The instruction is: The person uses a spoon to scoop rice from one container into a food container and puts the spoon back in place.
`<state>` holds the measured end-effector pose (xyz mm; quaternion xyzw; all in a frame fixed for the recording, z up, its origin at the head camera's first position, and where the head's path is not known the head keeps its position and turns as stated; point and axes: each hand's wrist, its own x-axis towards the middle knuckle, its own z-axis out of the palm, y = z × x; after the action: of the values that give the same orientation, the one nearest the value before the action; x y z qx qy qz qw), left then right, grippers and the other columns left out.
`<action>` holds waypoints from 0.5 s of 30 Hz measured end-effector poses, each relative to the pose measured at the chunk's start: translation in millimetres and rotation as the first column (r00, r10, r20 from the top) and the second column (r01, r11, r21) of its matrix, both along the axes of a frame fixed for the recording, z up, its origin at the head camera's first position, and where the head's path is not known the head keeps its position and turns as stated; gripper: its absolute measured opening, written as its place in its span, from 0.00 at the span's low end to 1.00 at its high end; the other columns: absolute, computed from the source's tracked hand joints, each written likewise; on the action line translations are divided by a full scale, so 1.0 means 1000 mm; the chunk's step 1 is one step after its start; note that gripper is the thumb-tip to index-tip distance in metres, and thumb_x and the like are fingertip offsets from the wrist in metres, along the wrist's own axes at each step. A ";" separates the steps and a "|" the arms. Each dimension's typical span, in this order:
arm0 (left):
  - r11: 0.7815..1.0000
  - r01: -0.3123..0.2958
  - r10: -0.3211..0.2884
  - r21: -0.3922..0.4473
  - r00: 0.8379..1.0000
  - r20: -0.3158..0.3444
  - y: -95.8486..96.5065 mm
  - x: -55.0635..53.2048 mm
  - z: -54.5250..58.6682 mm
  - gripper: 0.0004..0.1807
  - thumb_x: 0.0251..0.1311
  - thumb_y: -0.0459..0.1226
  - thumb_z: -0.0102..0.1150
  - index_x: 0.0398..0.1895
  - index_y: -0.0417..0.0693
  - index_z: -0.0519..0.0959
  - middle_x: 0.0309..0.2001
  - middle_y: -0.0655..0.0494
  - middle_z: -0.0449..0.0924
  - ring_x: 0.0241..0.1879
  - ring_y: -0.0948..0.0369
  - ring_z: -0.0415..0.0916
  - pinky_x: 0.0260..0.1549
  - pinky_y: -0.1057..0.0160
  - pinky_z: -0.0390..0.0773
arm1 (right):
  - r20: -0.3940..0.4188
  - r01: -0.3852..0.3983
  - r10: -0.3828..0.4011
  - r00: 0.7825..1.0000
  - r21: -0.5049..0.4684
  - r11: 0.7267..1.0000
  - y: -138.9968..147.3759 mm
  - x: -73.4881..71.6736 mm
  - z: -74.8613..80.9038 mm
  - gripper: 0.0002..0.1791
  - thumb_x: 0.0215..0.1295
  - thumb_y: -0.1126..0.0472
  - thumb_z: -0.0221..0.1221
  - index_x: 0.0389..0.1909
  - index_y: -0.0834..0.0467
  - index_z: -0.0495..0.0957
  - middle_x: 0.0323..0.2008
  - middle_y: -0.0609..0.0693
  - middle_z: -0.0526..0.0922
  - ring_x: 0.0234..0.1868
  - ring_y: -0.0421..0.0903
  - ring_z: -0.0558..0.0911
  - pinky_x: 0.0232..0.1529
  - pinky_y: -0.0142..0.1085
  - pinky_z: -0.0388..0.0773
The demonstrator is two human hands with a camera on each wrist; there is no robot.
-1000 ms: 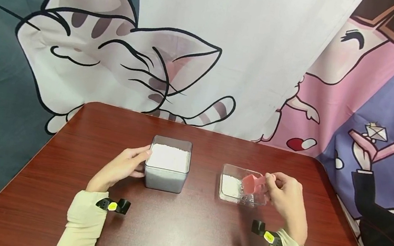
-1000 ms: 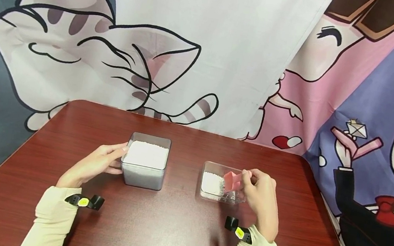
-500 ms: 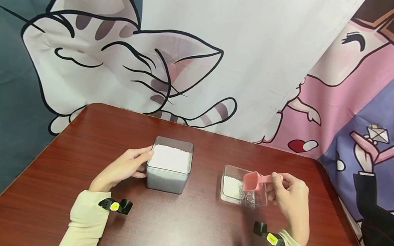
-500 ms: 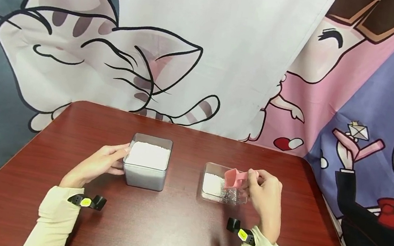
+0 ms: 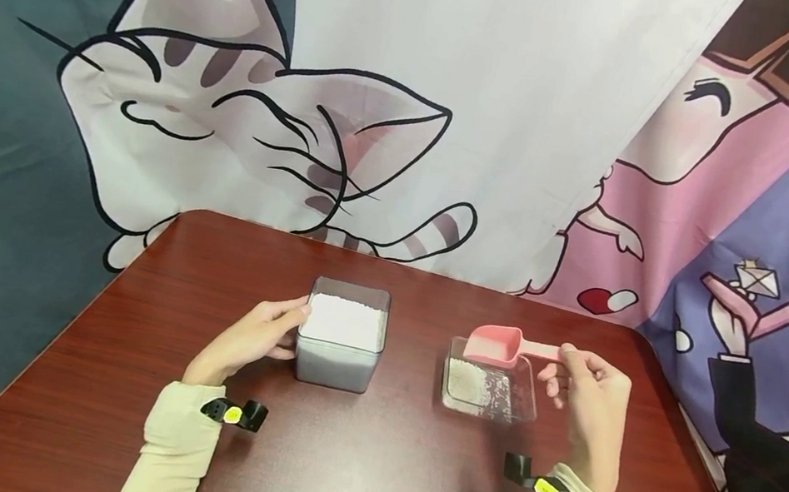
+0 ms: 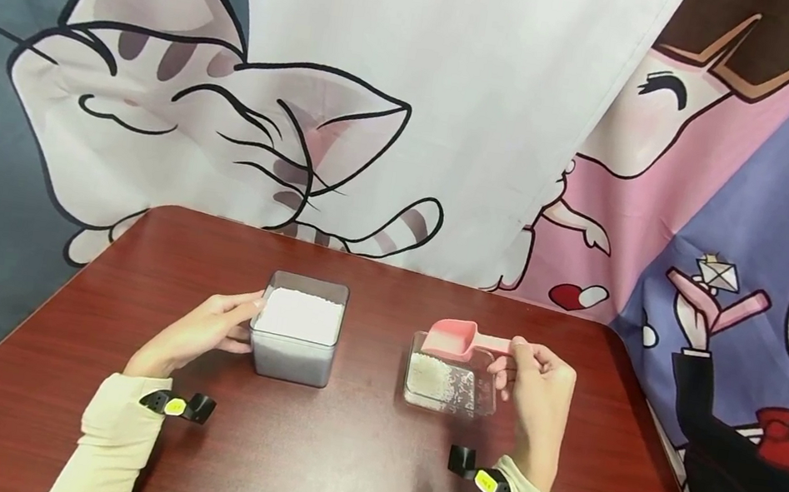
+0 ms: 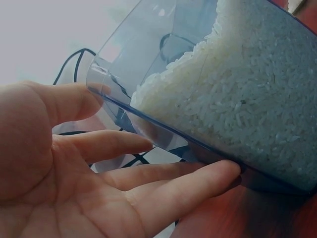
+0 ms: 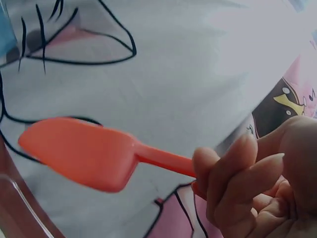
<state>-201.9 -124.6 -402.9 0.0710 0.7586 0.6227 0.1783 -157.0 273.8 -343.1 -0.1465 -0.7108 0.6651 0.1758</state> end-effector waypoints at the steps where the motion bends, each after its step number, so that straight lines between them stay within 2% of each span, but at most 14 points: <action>1: 1.000 0.002 -0.002 0.003 1.000 0.000 0.000 0.000 0.000 0.32 0.68 0.50 0.43 0.69 0.41 0.55 0.59 0.36 0.67 0.49 0.49 0.75 0.42 0.53 0.78 | -0.022 -0.011 0.011 1.000 -0.032 0.999 -0.002 0.000 0.000 0.17 0.62 0.57 0.58 0.29 0.70 0.76 0.12 0.52 0.78 0.08 0.42 0.70 0.06 0.27 0.64; 5: 1.000 -0.002 0.002 -0.006 1.000 -0.003 0.001 0.000 -0.001 0.32 0.68 0.50 0.43 0.69 0.43 0.56 0.59 0.38 0.68 0.49 0.50 0.75 0.42 0.54 0.79 | -0.091 -0.084 0.073 0.993 -0.128 0.988 -0.012 -0.002 0.002 0.15 0.64 0.60 0.57 0.26 0.71 0.76 0.12 0.53 0.77 0.07 0.42 0.68 0.05 0.26 0.61; 9: 1.000 -0.014 0.013 -0.021 1.000 -0.013 0.001 0.001 -0.002 0.31 0.68 0.49 0.43 0.69 0.44 0.57 0.57 0.37 0.69 0.46 0.51 0.77 0.41 0.54 0.80 | -0.120 -0.132 0.109 0.987 -0.203 0.970 -0.025 -0.005 0.003 0.15 0.64 0.61 0.56 0.25 0.70 0.76 0.11 0.53 0.77 0.07 0.41 0.68 0.05 0.26 0.59; 15: 1.000 -0.008 0.008 -0.017 0.999 -0.033 0.000 0.001 -0.002 0.32 0.67 0.50 0.44 0.69 0.43 0.56 0.58 0.37 0.68 0.46 0.50 0.77 0.40 0.53 0.80 | -0.136 -0.166 0.138 0.981 -0.230 0.959 -0.043 -0.009 0.002 0.15 0.64 0.59 0.56 0.26 0.69 0.75 0.12 0.53 0.77 0.07 0.40 0.67 0.04 0.25 0.57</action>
<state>-200.8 -124.5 -405.1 0.0766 0.7671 0.6154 0.1639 -166.5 231.0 -341.2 -0.0719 -0.6226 0.7652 0.1469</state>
